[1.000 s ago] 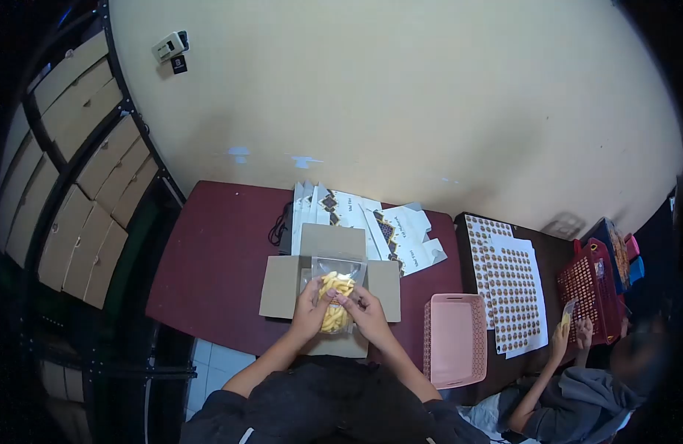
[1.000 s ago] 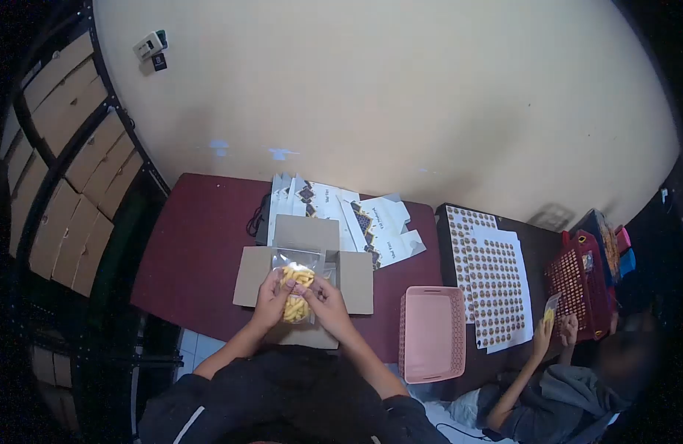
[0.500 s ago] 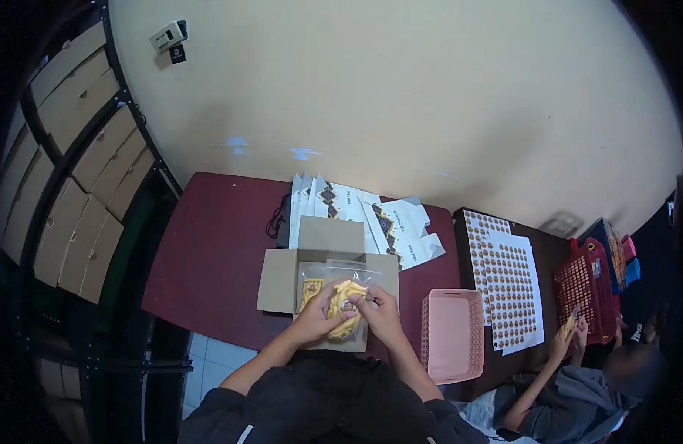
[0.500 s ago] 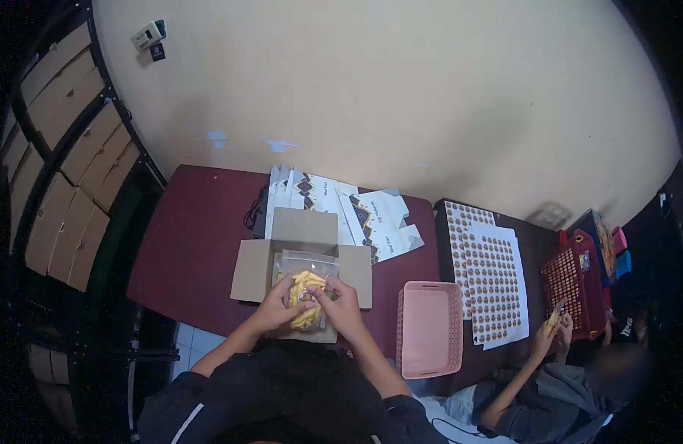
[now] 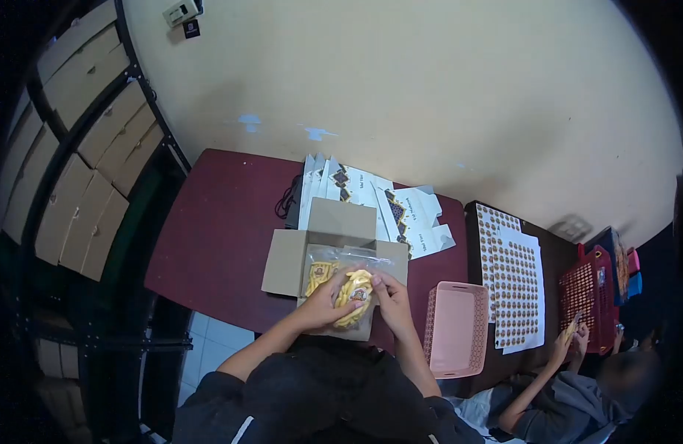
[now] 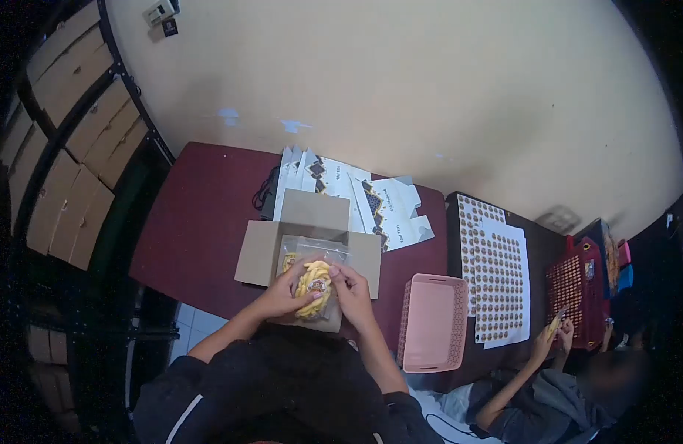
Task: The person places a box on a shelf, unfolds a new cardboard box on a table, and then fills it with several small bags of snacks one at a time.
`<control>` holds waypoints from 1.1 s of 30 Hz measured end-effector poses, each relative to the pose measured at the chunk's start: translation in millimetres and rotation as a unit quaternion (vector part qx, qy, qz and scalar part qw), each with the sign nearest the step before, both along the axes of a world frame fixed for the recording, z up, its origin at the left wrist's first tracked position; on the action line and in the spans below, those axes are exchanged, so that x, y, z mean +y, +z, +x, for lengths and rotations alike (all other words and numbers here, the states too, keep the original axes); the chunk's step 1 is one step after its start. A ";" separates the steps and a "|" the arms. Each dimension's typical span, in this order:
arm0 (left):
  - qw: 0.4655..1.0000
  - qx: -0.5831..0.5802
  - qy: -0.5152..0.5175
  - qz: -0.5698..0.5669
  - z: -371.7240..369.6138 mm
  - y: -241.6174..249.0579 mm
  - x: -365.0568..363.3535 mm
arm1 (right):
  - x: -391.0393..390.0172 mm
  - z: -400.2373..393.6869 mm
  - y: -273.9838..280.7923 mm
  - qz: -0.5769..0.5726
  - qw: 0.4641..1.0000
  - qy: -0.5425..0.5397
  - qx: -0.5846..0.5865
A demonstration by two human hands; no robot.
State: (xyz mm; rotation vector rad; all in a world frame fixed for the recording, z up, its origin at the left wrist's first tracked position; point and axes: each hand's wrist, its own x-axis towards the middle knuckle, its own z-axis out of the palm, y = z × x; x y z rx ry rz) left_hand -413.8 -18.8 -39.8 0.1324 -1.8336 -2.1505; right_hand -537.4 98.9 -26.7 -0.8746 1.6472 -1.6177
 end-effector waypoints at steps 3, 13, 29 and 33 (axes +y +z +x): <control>0.999 -0.027 -0.014 -0.020 3.3 4.2 -4.3 | -2.9 -6.1 -4.4 -0.043 0.994 -0.097 -0.034; 0.979 0.002 0.199 0.048 6.3 -4.1 -12.9 | -0.5 8.8 0.1 -0.006 0.999 0.000 0.043; 0.979 -0.039 0.160 -0.123 11.5 2.7 -14.6 | 3.1 8.2 -9.4 -0.044 0.989 0.009 0.142; 0.983 -0.012 0.096 -0.155 13.7 14.1 -23.3 | 17.2 0.1 -2.9 0.008 0.994 0.100 -0.038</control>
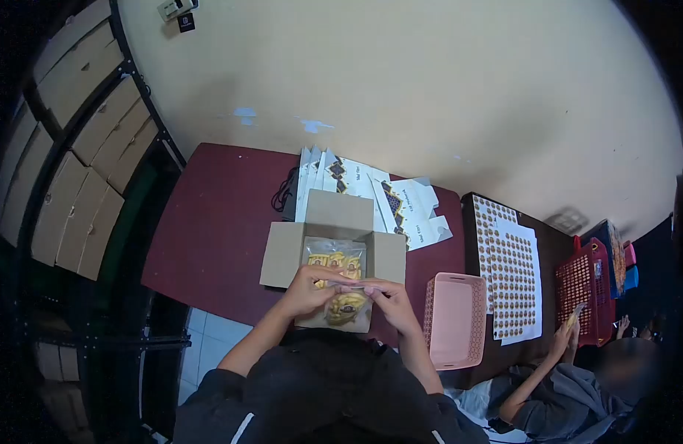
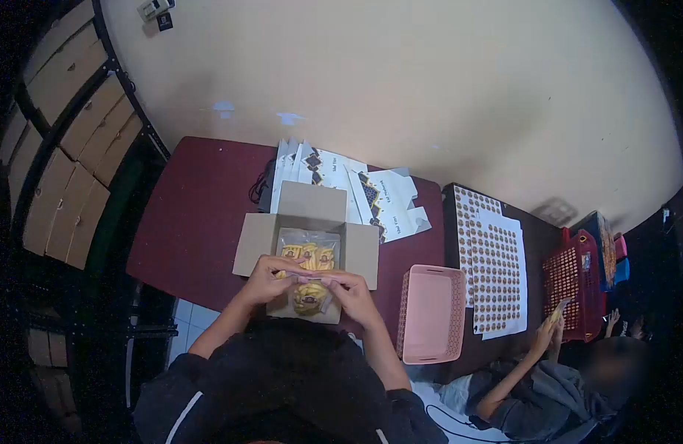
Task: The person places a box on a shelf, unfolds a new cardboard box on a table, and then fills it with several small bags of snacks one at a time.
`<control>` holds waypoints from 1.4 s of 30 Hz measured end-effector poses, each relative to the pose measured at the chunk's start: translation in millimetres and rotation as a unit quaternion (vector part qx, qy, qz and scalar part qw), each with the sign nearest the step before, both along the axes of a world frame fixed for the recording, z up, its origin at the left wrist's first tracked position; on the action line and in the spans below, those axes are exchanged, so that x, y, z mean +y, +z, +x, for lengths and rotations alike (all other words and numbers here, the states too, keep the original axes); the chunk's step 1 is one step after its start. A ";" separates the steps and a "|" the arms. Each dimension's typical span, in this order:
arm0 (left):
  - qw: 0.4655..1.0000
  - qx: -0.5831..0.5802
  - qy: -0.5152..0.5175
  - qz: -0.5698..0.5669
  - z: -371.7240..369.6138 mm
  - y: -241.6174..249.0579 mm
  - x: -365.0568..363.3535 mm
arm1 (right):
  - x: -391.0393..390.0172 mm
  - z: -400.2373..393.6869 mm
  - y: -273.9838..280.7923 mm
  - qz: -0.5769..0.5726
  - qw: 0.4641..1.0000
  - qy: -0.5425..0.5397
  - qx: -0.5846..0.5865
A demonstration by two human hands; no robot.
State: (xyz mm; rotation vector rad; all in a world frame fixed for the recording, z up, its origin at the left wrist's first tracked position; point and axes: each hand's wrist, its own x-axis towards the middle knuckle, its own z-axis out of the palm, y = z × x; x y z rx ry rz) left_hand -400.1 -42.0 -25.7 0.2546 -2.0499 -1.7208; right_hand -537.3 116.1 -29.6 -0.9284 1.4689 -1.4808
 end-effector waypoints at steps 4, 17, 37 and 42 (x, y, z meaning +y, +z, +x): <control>0.997 0.011 -0.061 -0.034 7.9 29.1 -4.3 | 7.5 -11.7 21.9 0.013 0.995 0.095 -0.003; 0.971 0.166 -0.101 0.139 13.8 31.3 -10.4 | -15.4 1.1 39.6 -0.134 0.954 -0.248 0.101; 0.990 -0.015 -0.103 0.091 3.2 18.9 10.2 | -10.4 -3.2 33.2 -0.044 0.997 -0.058 0.037; 0.972 -0.013 -0.192 0.134 5.7 11.3 4.6 | -2.1 -13.1 19.7 0.012 1.000 0.011 0.016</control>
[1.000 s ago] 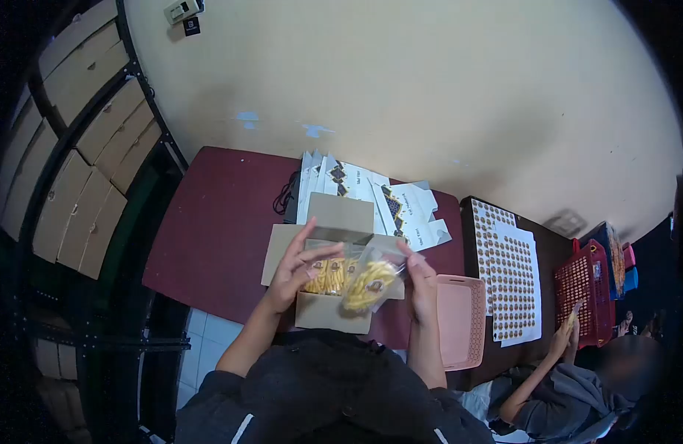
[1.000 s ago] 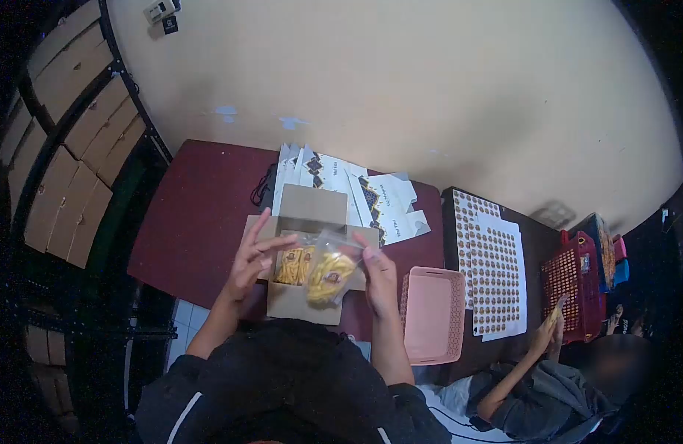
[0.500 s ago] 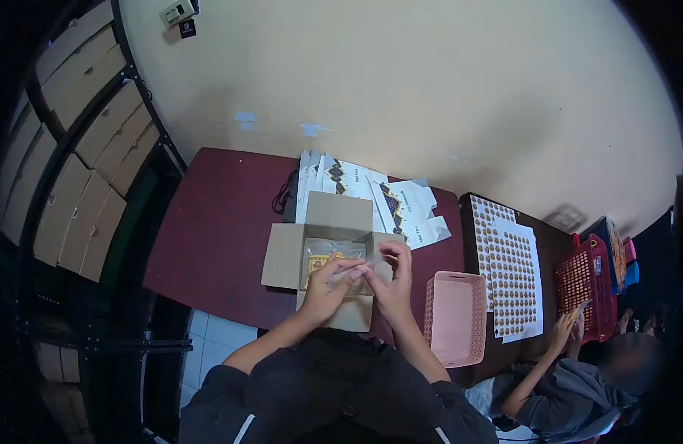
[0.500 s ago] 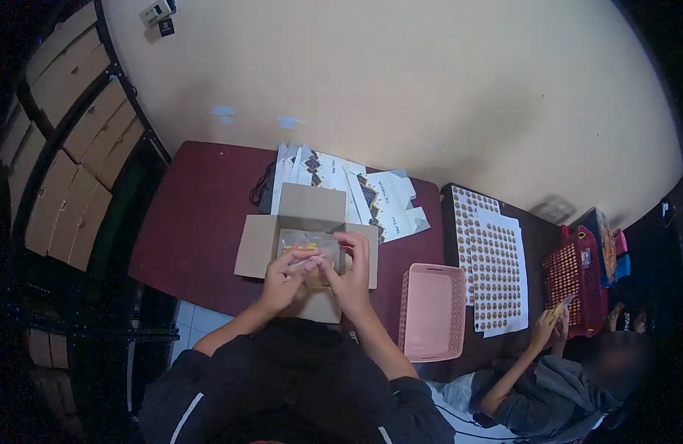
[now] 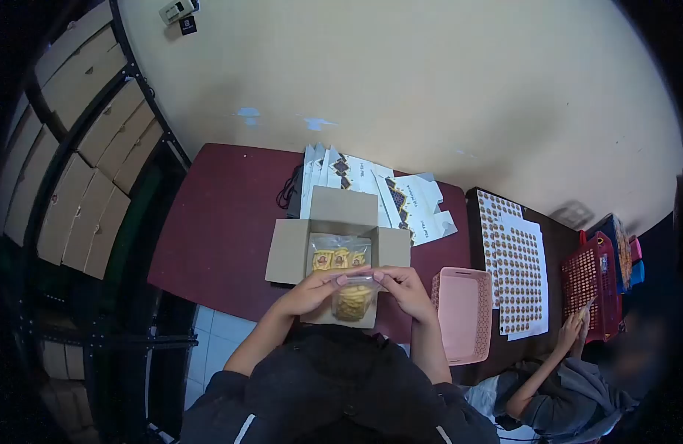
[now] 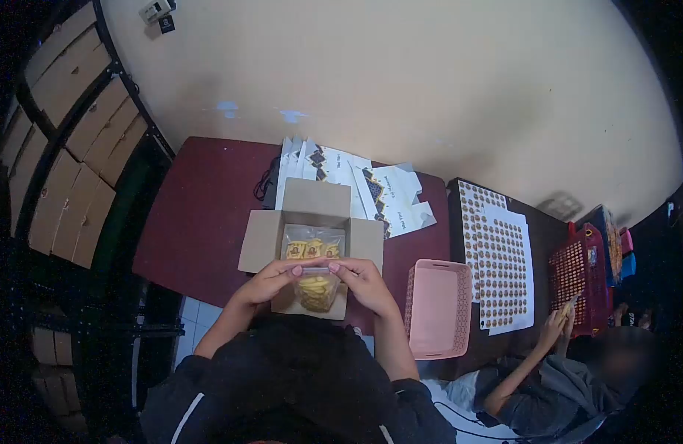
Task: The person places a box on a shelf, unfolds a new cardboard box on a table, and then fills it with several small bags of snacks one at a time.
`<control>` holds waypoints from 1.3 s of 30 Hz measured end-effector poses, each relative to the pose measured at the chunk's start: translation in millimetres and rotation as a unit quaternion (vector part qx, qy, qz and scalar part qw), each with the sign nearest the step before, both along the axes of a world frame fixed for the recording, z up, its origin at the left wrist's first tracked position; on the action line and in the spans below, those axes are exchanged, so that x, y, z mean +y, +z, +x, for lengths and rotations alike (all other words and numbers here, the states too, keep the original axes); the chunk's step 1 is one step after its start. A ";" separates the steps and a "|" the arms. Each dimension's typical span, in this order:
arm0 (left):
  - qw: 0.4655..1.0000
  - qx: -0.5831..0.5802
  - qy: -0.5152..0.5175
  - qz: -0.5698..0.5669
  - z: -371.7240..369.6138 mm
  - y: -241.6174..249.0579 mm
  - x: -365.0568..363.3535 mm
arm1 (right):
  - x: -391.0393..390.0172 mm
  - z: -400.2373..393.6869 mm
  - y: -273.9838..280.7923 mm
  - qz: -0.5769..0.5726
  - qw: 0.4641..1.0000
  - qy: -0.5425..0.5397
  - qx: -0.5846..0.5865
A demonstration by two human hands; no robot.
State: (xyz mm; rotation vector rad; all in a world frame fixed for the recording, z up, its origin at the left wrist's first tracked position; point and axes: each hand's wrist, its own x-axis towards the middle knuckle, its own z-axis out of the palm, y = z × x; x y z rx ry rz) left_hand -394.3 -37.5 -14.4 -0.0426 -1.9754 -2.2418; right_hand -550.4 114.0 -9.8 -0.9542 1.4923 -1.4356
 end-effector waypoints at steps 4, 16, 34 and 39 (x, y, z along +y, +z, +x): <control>0.996 0.001 0.089 0.028 -9.4 3.6 7.2 | -0.8 3.7 4.9 0.002 0.997 -0.081 0.019; 0.969 -0.021 0.242 -0.048 -32.1 -39.8 39.1 | -16.2 15.4 4.2 -0.055 0.977 -0.204 -0.020; 0.942 -0.043 0.194 0.272 -27.2 -43.1 21.8 | -24.6 16.9 -32.3 0.007 0.991 -0.096 -0.090; 0.986 -0.028 0.162 0.000 -24.1 -29.0 19.6 | -27.0 18.4 -9.1 -0.062 0.990 -0.121 -0.046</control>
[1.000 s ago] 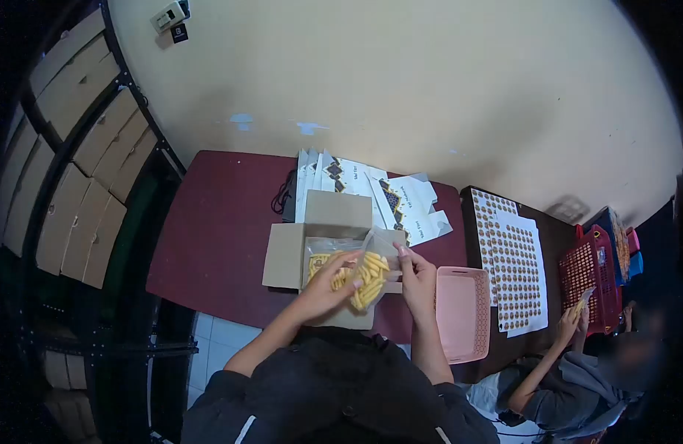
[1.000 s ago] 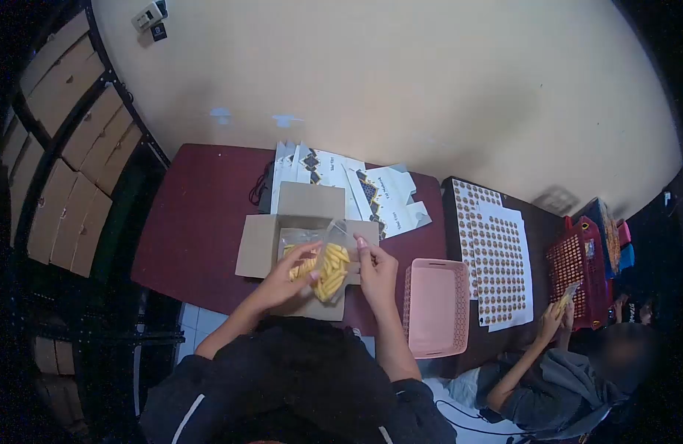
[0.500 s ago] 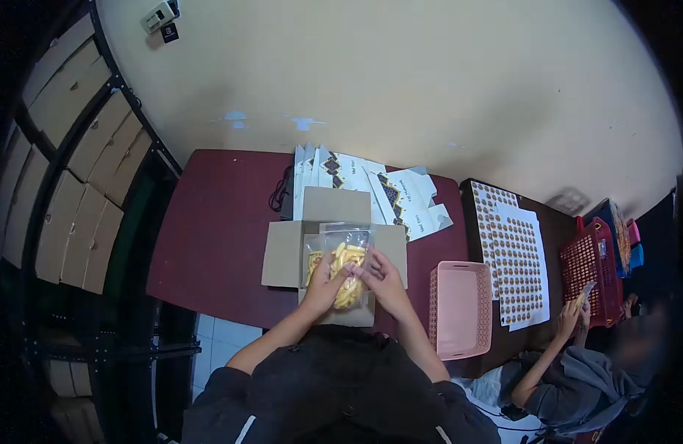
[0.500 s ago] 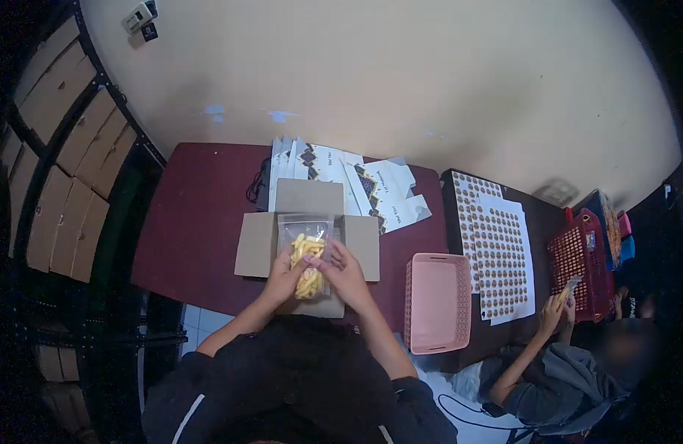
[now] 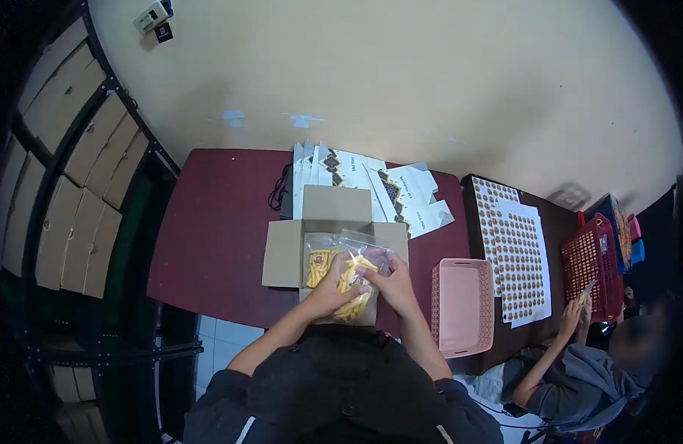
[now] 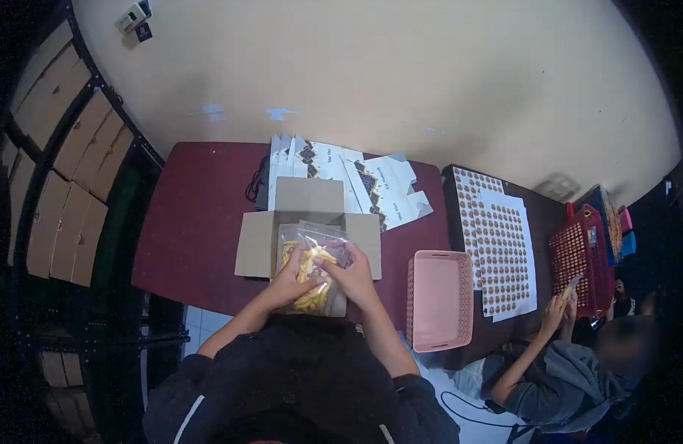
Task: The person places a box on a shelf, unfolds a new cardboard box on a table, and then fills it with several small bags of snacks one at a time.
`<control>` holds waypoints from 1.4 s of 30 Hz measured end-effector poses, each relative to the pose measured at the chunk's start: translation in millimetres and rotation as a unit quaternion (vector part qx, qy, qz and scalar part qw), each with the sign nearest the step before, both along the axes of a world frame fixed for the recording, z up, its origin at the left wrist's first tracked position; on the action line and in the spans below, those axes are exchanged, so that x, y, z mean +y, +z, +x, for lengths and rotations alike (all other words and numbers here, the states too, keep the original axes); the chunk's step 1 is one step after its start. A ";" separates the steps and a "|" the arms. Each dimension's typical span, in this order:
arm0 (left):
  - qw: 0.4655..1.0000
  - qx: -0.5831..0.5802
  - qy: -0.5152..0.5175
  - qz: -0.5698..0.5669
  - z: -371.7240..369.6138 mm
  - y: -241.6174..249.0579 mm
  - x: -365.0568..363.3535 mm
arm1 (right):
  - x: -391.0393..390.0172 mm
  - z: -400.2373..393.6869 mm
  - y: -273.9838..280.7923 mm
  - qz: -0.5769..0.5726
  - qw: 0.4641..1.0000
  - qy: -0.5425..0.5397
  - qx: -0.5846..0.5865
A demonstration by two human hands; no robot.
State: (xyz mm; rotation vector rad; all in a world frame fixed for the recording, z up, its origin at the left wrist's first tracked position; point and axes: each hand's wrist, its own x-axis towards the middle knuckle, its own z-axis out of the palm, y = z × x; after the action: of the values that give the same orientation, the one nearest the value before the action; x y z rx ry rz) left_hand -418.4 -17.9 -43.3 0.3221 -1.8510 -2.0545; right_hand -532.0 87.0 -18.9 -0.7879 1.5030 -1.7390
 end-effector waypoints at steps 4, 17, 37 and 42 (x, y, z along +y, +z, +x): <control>0.992 -0.043 -0.102 -0.064 4.7 6.1 -4.6 | 12.4 -21.2 -7.0 0.045 0.998 -0.054 -0.009; 0.992 -0.058 0.034 0.106 5.7 -10.9 -49.6 | 47.6 -35.5 -32.8 0.104 0.987 -0.119 0.038; 0.965 -0.199 0.115 0.129 21.4 -97.7 -72.9 | 28.0 -26.9 -74.9 0.215 0.952 0.015 0.217; 0.970 -0.195 0.099 0.108 10.6 -97.3 -62.6 | 42.0 -24.9 -79.8 0.285 0.907 0.171 0.260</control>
State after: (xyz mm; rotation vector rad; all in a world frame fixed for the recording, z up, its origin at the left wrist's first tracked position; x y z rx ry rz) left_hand -407.7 -80.5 -140.6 0.9888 -1.7099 -2.1672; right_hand -556.9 128.9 -98.7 -1.1558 1.9406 -0.7818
